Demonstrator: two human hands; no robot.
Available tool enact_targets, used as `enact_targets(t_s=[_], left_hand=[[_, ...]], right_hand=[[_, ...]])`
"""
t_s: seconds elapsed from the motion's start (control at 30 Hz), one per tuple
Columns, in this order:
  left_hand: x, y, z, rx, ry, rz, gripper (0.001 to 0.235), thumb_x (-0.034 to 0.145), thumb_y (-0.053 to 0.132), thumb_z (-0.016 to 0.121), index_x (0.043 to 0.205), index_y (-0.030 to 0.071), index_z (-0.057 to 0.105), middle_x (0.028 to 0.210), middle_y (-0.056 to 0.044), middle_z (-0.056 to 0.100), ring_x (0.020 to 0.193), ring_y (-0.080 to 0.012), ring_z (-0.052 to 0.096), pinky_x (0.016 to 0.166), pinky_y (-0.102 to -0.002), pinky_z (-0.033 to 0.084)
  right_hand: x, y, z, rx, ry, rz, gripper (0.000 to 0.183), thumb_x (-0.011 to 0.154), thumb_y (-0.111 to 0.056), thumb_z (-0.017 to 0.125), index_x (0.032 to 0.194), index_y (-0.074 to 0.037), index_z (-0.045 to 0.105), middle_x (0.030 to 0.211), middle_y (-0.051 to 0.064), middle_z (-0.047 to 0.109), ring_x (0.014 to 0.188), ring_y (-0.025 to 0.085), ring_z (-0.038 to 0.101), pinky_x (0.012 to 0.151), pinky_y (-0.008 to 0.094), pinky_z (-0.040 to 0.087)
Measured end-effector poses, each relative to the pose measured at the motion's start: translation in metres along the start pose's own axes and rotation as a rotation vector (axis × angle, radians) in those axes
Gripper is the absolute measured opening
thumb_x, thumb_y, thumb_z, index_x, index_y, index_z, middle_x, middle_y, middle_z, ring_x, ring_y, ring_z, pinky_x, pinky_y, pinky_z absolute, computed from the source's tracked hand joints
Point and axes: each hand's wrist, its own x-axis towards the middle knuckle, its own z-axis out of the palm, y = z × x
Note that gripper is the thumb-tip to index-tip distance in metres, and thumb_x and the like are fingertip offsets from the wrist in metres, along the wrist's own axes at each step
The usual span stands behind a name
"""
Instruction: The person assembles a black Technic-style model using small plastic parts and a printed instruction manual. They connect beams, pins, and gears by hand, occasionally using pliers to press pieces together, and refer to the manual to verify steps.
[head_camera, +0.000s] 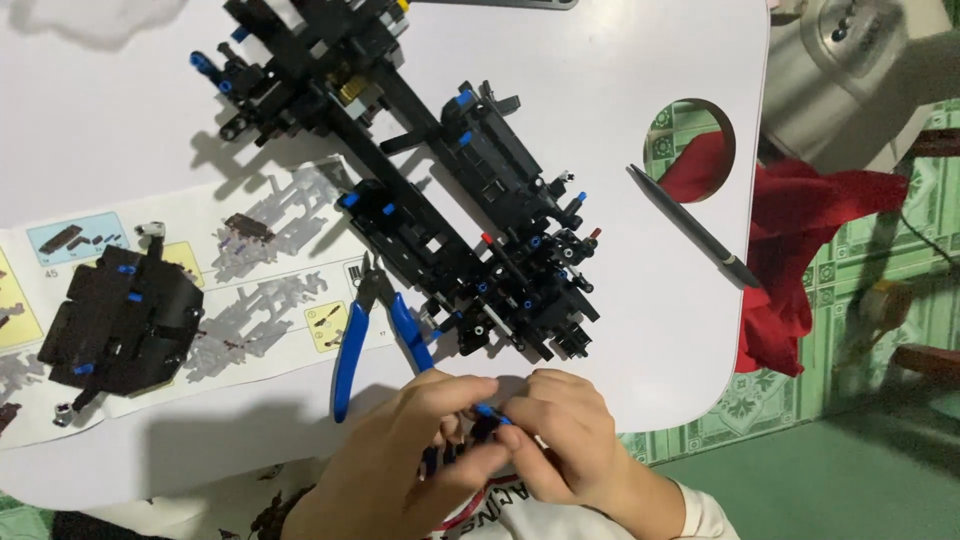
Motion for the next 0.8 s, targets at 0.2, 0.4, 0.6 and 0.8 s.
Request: enact_targets(t_s=[0.2,0.4,0.6,0.8], left_hand=[[-0.008,-0.016,0.005,0.105,-0.013,-0.121,0.033,0.083,0.028,0.058,0.112,0.013,0.061,0.095,-0.005,0.069,0.079,-0.0173,0.065,0.069,-0.031,0.05],[-0.004,-0.008,-0.003,0.466,0.128,0.319,0.028,0.086,0.014,0.06,0.109,-0.001,0.062,0.1,-0.008,0.068,0.081,-0.0175,0.064,0.068,-0.033,0.053],[-0.008,-0.016,-0.004,0.465,0.208,0.312,0.028,0.085,0.016,0.064,0.109,0.001,0.064,0.087,-0.005,0.067,0.068,-0.017,0.061,0.068,-0.032,0.054],[-0.007,-0.012,-0.014,0.292,0.237,0.255,0.03,0.081,0.011,0.067,0.109,0.001,0.062,0.085,-0.007,0.066,0.069,-0.0183,0.063,0.07,-0.033,0.056]], right_hand=[[0.001,-0.003,0.01,-0.007,0.054,0.013,0.021,0.091,-0.013,0.042,0.078,0.001,0.05,0.057,0.009,0.04,0.044,0.023,0.033,0.045,0.032,0.027],[0.001,-0.009,0.018,0.097,0.071,0.148,0.024,0.094,-0.02,0.042,0.08,-0.001,0.049,0.056,0.007,0.04,0.045,0.022,0.035,0.045,0.032,0.031],[0.009,-0.013,0.022,0.156,0.029,0.179,0.025,0.094,-0.02,0.042,0.08,-0.001,0.049,0.058,0.008,0.043,0.046,0.022,0.039,0.045,0.03,0.033],[0.01,-0.014,0.026,0.161,0.011,0.209,0.024,0.094,-0.018,0.043,0.081,0.0,0.05,0.058,0.009,0.041,0.046,0.021,0.037,0.046,0.03,0.03]])
